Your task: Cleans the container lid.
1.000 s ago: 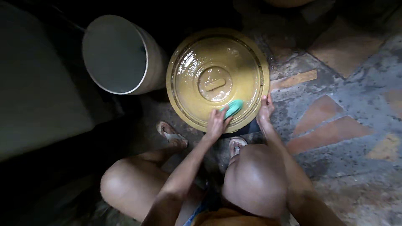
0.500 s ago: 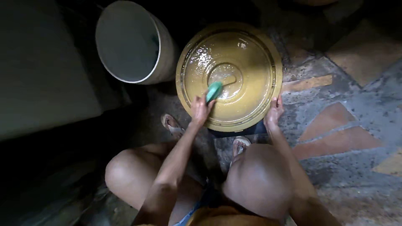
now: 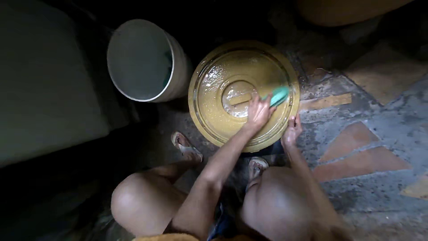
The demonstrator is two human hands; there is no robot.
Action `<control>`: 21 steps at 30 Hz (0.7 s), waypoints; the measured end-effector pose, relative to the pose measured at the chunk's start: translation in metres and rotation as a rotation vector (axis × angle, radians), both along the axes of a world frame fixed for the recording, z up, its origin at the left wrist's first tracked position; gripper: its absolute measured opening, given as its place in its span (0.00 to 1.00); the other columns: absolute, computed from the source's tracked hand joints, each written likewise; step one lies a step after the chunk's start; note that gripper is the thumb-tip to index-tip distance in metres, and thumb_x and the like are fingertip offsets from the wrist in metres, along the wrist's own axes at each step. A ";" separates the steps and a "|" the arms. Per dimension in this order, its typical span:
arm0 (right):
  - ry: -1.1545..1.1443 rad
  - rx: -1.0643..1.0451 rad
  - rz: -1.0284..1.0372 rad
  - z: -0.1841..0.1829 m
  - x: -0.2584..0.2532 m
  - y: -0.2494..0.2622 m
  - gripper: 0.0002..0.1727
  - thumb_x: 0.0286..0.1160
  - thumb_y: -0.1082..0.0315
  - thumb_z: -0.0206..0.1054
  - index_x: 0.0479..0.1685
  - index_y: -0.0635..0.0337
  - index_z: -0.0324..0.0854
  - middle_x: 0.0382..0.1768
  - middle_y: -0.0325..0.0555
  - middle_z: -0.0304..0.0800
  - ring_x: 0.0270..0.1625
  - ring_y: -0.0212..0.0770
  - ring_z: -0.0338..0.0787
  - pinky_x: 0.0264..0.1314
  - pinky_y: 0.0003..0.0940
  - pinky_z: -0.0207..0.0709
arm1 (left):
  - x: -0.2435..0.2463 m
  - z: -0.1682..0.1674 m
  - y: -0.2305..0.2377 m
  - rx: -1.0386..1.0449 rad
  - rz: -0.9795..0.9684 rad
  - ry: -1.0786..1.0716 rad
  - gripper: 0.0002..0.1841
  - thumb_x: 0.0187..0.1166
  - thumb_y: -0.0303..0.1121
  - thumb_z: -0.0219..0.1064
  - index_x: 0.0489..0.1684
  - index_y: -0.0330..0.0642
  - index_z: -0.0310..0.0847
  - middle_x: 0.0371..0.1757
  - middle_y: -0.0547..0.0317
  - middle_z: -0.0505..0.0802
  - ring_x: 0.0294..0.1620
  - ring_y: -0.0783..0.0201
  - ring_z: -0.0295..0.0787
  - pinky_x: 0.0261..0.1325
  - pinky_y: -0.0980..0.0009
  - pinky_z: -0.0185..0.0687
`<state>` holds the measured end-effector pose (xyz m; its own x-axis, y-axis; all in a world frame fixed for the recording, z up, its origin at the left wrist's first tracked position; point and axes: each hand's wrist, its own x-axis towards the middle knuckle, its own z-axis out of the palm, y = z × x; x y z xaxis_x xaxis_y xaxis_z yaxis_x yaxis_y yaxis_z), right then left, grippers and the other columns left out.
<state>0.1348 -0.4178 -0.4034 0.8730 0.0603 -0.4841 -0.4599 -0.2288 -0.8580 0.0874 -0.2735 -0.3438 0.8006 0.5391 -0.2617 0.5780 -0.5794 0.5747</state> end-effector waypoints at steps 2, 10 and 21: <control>0.004 0.016 0.012 -0.001 0.000 -0.002 0.28 0.94 0.67 0.49 0.91 0.62 0.59 0.83 0.57 0.72 0.78 0.38 0.80 0.80 0.32 0.73 | -0.048 0.000 0.006 -0.057 0.146 0.018 0.28 0.81 0.49 0.72 0.76 0.43 0.80 0.59 0.33 0.90 0.59 0.36 0.89 0.61 0.41 0.85; 0.037 -0.007 0.025 0.002 0.000 -0.007 0.28 0.93 0.66 0.52 0.90 0.60 0.61 0.86 0.54 0.68 0.83 0.40 0.75 0.84 0.36 0.69 | 0.007 0.006 0.210 0.018 0.727 0.080 0.36 0.80 0.51 0.70 0.78 0.30 0.72 0.68 0.29 0.85 0.72 0.35 0.82 0.77 0.41 0.74; 0.138 0.025 -0.017 0.000 0.006 -0.009 0.31 0.96 0.49 0.37 0.88 0.54 0.67 0.84 0.49 0.72 0.85 0.41 0.72 0.88 0.46 0.63 | 0.070 -0.010 -0.012 -0.040 -0.284 0.044 0.29 0.83 0.47 0.68 0.81 0.44 0.76 0.58 0.31 0.90 0.60 0.31 0.86 0.62 0.36 0.78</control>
